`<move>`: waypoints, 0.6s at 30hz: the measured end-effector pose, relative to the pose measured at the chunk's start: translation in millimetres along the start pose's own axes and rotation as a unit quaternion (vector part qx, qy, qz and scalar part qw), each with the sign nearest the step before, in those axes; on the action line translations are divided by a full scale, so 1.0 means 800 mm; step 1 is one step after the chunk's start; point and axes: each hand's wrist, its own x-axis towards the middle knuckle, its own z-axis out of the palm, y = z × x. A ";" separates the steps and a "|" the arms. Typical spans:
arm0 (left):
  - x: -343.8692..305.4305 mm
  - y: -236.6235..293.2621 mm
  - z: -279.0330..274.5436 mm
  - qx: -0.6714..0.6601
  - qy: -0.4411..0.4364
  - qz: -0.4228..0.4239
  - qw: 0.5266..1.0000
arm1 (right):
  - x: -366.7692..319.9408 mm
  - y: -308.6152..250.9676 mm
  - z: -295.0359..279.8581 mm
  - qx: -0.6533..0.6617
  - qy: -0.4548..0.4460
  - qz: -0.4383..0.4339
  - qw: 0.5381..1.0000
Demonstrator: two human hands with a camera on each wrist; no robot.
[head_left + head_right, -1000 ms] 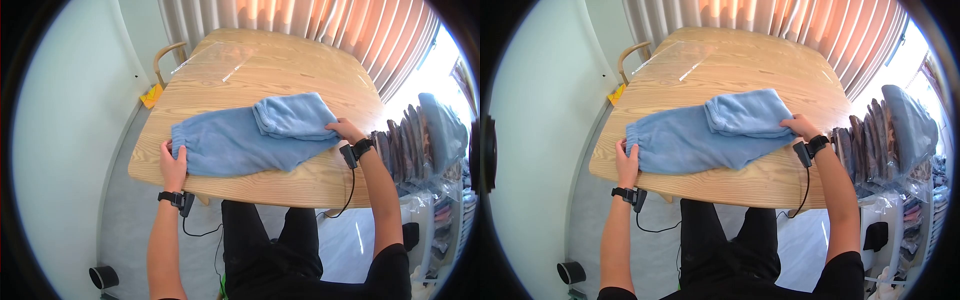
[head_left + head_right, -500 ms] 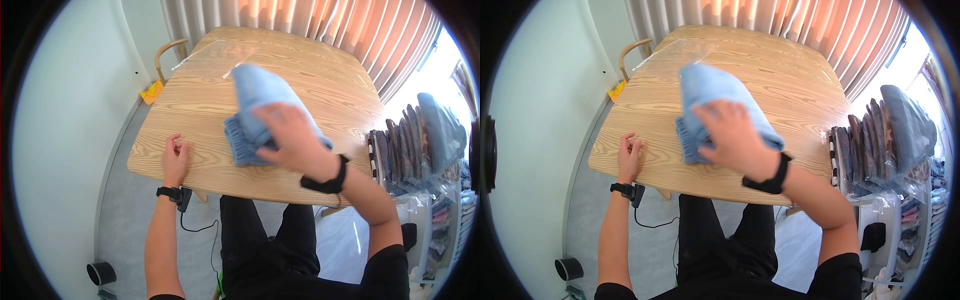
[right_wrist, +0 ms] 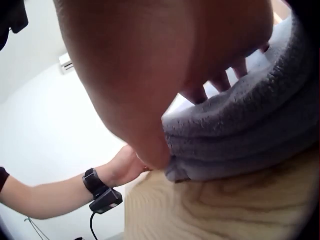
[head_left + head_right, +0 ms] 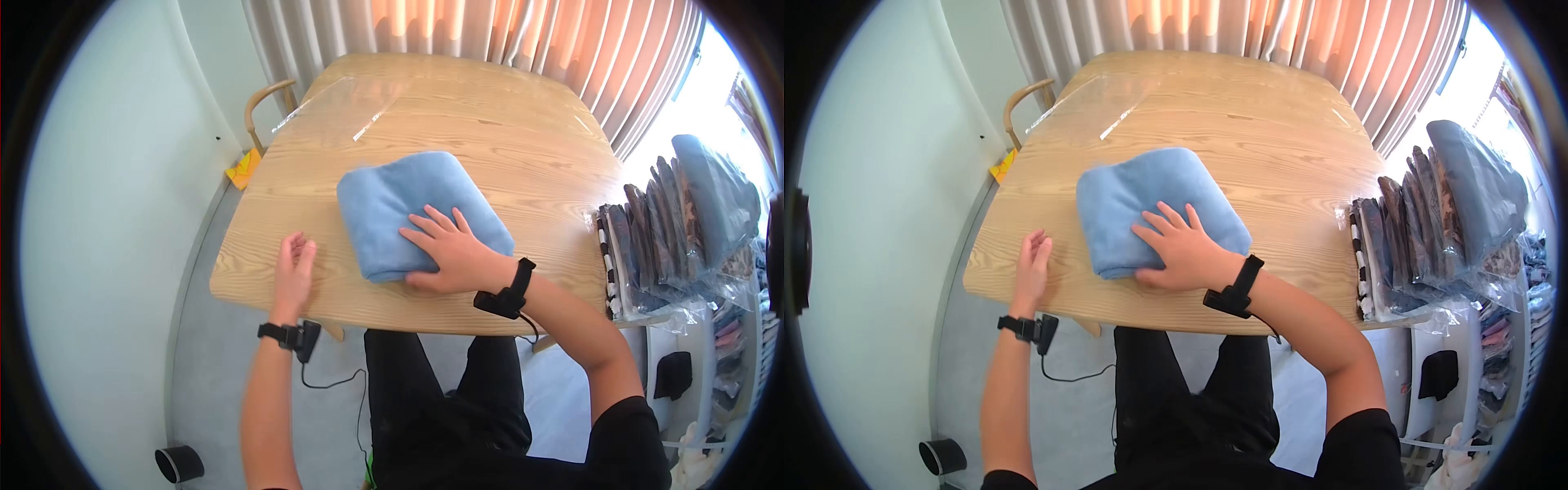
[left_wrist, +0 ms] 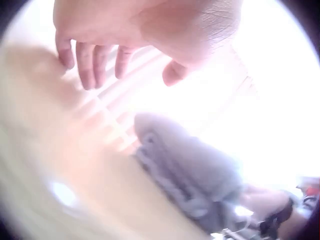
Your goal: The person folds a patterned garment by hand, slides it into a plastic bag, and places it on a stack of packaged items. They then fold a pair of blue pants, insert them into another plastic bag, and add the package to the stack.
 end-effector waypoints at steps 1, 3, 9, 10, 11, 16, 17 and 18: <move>-0.004 0.020 0.014 -0.004 -0.011 0.033 0.999 | 0.013 0.008 -0.005 0.042 0.019 0.006 0.999; -0.019 0.064 0.042 0.031 -0.061 0.122 0.990 | 0.031 0.020 -0.004 0.091 0.032 0.019 0.995; -0.016 0.068 0.094 0.311 -0.183 0.244 0.900 | 0.057 0.062 0.023 0.029 -0.032 0.217 0.975; -0.018 0.069 0.095 0.314 -0.194 0.229 0.901 | 0.061 0.066 0.021 0.042 -0.050 0.225 0.972; -0.021 0.072 0.094 0.315 -0.196 0.233 0.899 | 0.063 0.069 0.017 0.044 -0.047 0.228 0.972; -0.031 0.089 0.092 0.245 -0.226 0.136 0.933 | 0.069 0.081 -0.001 0.071 -0.045 0.347 0.934; -0.035 0.089 0.092 0.247 -0.227 0.139 0.932 | 0.067 0.089 0.004 0.073 -0.042 0.348 0.934; -0.039 0.089 0.093 0.219 -0.223 0.132 0.941 | 0.066 0.104 0.013 0.104 -0.032 0.321 0.941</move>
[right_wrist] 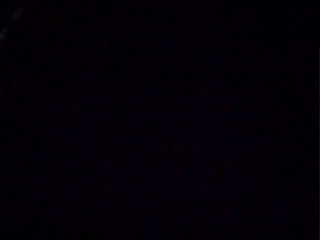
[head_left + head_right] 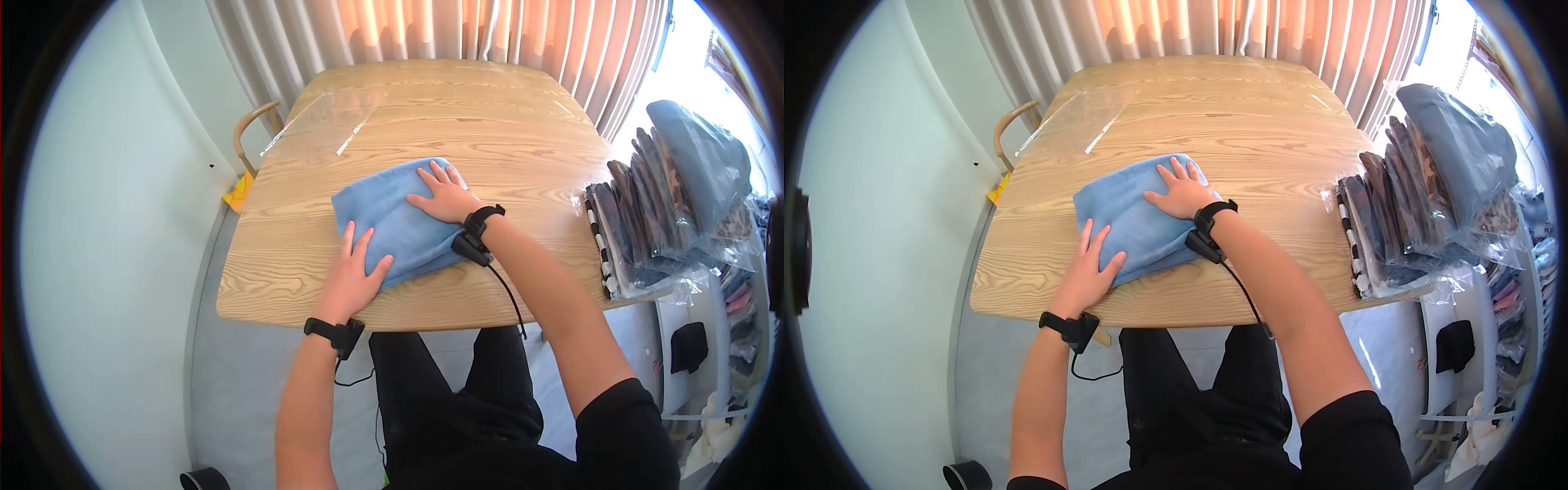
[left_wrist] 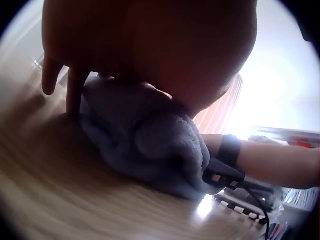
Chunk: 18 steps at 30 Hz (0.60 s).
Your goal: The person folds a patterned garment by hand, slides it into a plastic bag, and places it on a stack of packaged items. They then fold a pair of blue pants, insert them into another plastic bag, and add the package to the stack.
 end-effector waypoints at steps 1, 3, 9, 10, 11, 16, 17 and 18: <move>-0.006 0.002 0.002 -0.030 0.007 -0.003 1.000 | 0.000 0.010 0.001 0.030 -0.005 -0.030 0.999; -0.022 0.001 0.003 -0.061 0.006 0.007 0.998 | -0.014 0.027 0.005 0.032 -0.016 -0.055 0.998; -0.118 0.024 0.019 -0.496 0.063 -0.165 0.850 | -0.185 0.030 0.006 -0.030 0.123 -0.180 0.975; -0.131 0.042 0.026 -0.538 0.111 -0.188 0.814 | -0.212 0.033 0.012 -0.026 0.115 -0.214 0.970; -0.147 0.054 0.033 -0.578 0.155 -0.218 0.771 | -0.235 0.028 0.013 -0.025 0.113 -0.212 0.970; -0.188 0.074 0.049 -0.712 0.043 -0.337 0.615 | -0.315 0.030 -0.004 0.036 0.032 -0.234 0.971; -0.193 0.076 0.049 -0.736 -0.018 -0.380 0.560 | -0.329 0.031 -0.010 0.038 0.035 -0.231 0.972; -0.204 0.072 0.054 -0.725 -0.054 -0.369 0.578 | -0.342 0.031 -0.017 0.046 -0.003 -0.247 0.968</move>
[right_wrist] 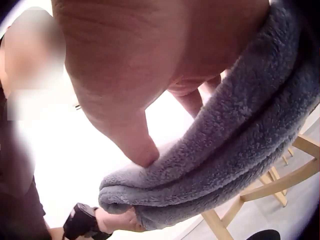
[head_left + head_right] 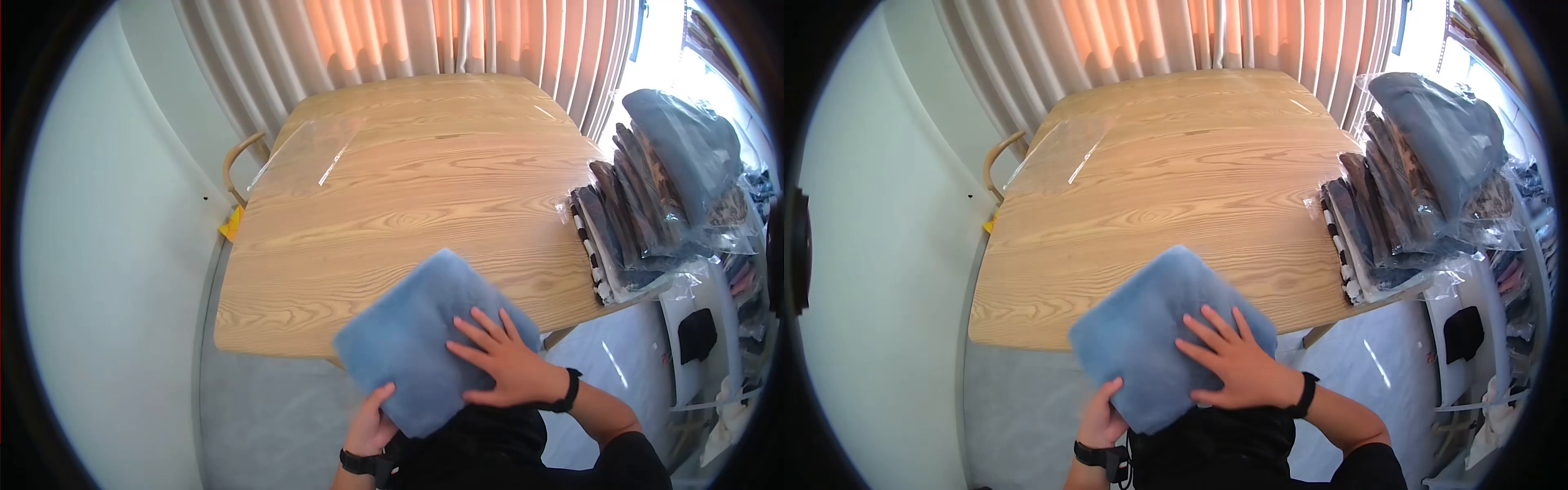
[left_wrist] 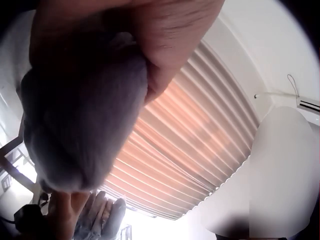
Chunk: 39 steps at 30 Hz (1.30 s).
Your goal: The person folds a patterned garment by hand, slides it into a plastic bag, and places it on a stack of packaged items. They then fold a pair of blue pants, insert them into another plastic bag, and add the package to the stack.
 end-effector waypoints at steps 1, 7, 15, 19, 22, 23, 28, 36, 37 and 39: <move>-0.005 -0.006 -0.008 0.003 -0.001 0.001 1.000 | -0.011 -0.006 -0.005 0.016 -0.036 -0.016 0.999; -0.058 -0.029 -0.035 -0.072 -0.165 0.036 0.983 | -0.074 -0.013 0.059 -0.150 0.093 -0.061 0.982; -0.072 0.068 0.092 0.359 -0.413 0.297 0.782 | -0.002 -0.046 0.011 0.522 0.199 0.093 0.824; -0.023 0.086 0.124 0.691 -0.050 0.517 0.502 | 0.063 0.023 0.005 0.610 0.155 0.109 0.770; 0.037 0.080 0.071 0.722 0.056 0.405 0.558 | 0.078 0.064 0.024 0.581 0.186 0.215 0.763; 0.041 0.080 0.062 0.721 0.058 0.409 0.556 | 0.072 0.077 0.036 0.449 0.225 0.173 0.847; 0.057 0.063 0.047 0.550 -0.036 0.323 0.770 | 0.055 0.059 0.037 0.190 0.209 0.139 0.949; 0.115 0.120 0.037 0.526 -0.128 0.243 0.805 | 0.094 0.067 0.021 -0.196 0.270 0.181 0.925; 0.128 0.143 0.036 0.431 -0.173 0.149 0.873 | 0.098 0.058 0.019 -0.197 0.272 0.176 0.925; 0.151 0.183 0.039 0.544 -0.104 0.158 0.818 | 0.098 0.039 0.024 -0.106 0.178 0.093 0.974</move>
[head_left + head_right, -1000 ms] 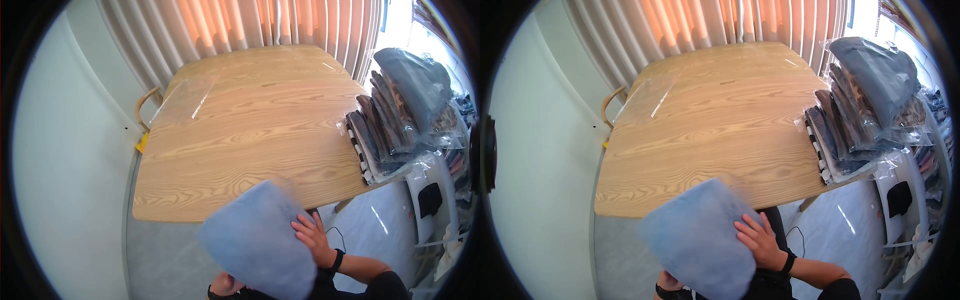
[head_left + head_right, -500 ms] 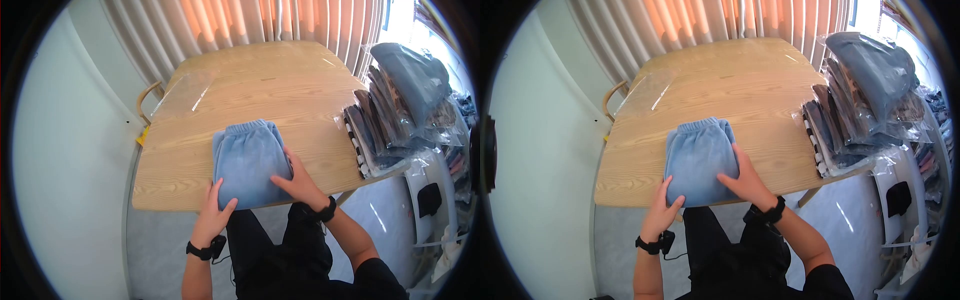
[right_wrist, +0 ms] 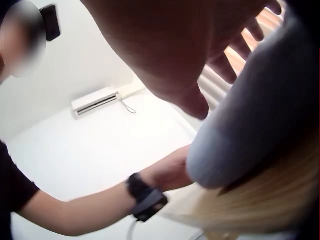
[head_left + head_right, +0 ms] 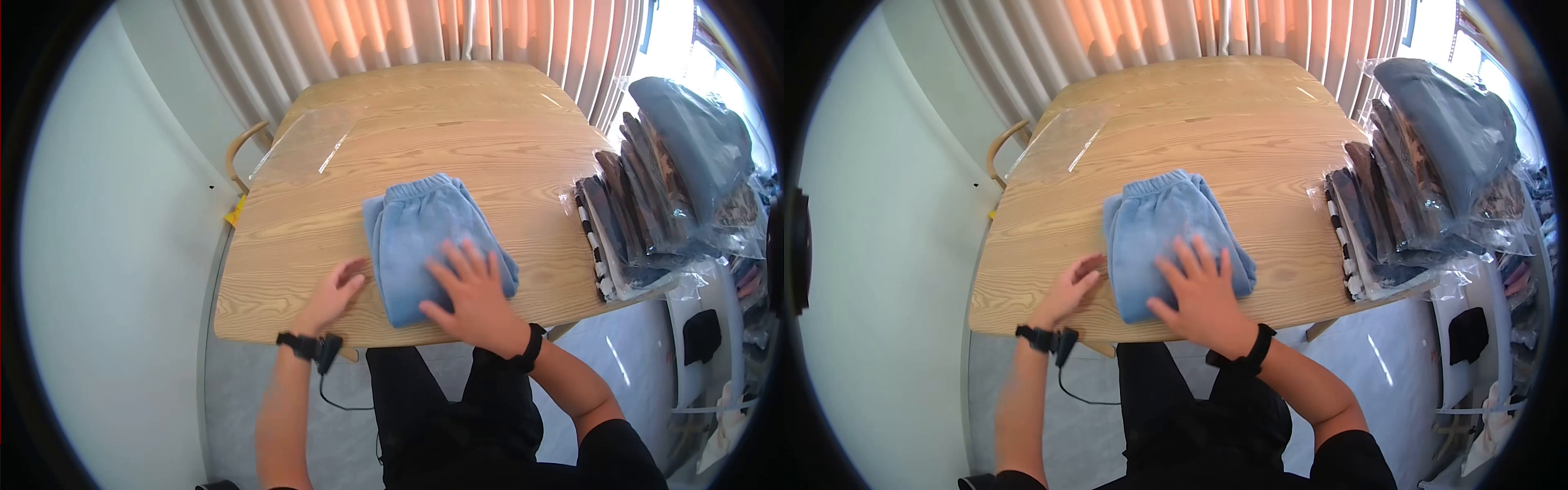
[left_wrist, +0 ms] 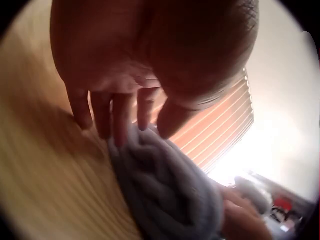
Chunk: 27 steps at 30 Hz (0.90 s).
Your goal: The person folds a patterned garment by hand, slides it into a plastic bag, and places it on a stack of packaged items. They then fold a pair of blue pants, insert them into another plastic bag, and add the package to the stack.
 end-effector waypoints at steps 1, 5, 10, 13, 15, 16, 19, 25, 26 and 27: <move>0.014 0.001 -0.019 0.135 0.034 -0.035 0.990 | 0.001 0.001 0.004 0.001 -0.001 -0.001 1.000; 0.093 -0.043 -0.097 0.454 0.100 0.000 0.885 | 0.020 0.018 0.019 -0.007 -0.078 0.029 0.997; 0.149 -0.024 -0.115 0.504 0.086 -0.139 0.848 | 0.069 0.050 0.024 0.017 -0.123 0.094 0.988; 0.177 -0.018 -0.125 0.520 0.085 -0.162 0.834 | 0.101 0.070 0.030 0.058 -0.139 0.120 0.981; 0.185 -0.007 -0.123 0.516 0.084 -0.174 0.835 | 0.120 0.085 0.041 0.116 -0.112 0.133 0.978; 0.188 0.000 -0.121 0.514 0.089 -0.182 0.833 | 0.124 0.091 0.046 0.116 -0.113 0.131 0.978; 0.191 0.026 -0.121 0.509 0.093 -0.198 0.832 | 0.137 0.111 0.052 0.164 -0.093 0.111 0.976; 0.216 0.036 -0.152 0.526 0.085 -0.194 0.824 | 0.144 0.131 0.050 0.216 -0.070 0.042 0.973; 0.218 0.045 -0.150 0.543 0.100 -0.191 0.812 | 0.144 0.131 0.051 0.218 -0.065 0.042 0.973; 0.225 0.048 -0.151 0.546 0.099 -0.188 0.810 | 0.144 0.127 0.052 0.204 -0.055 0.041 0.977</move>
